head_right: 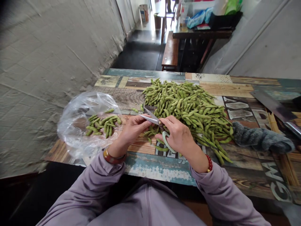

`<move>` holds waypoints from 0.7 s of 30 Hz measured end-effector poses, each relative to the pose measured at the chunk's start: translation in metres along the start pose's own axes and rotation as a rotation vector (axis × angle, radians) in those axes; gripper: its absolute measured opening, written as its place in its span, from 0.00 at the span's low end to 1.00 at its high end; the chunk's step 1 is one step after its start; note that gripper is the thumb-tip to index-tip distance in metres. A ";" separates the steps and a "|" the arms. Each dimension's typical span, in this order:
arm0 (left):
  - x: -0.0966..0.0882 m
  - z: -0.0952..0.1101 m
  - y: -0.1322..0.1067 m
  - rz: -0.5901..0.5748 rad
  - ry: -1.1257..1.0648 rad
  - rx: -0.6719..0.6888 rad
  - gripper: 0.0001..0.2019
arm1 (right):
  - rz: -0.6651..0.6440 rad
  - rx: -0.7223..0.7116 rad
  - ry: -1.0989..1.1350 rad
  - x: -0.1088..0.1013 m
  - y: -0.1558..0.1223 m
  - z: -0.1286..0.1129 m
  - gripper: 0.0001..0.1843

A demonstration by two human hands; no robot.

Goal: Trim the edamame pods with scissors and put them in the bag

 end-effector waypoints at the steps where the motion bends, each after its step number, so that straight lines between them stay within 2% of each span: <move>1: 0.000 0.000 0.000 0.002 0.008 -0.001 0.13 | -0.001 -0.005 0.004 0.000 0.000 0.000 0.25; 21: -0.012 -0.007 0.001 -0.032 -0.016 -0.057 0.13 | -0.016 -0.023 -0.039 0.003 0.001 0.002 0.18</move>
Point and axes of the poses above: each hand's wrist, its own y-axis towards the middle knuckle, its own x-axis out of the palm, z = x × y, the point moved 2 cm from there along y, towards the middle knuckle, and after that the axes turned 12 degrees about x, right-handed, at the moved point
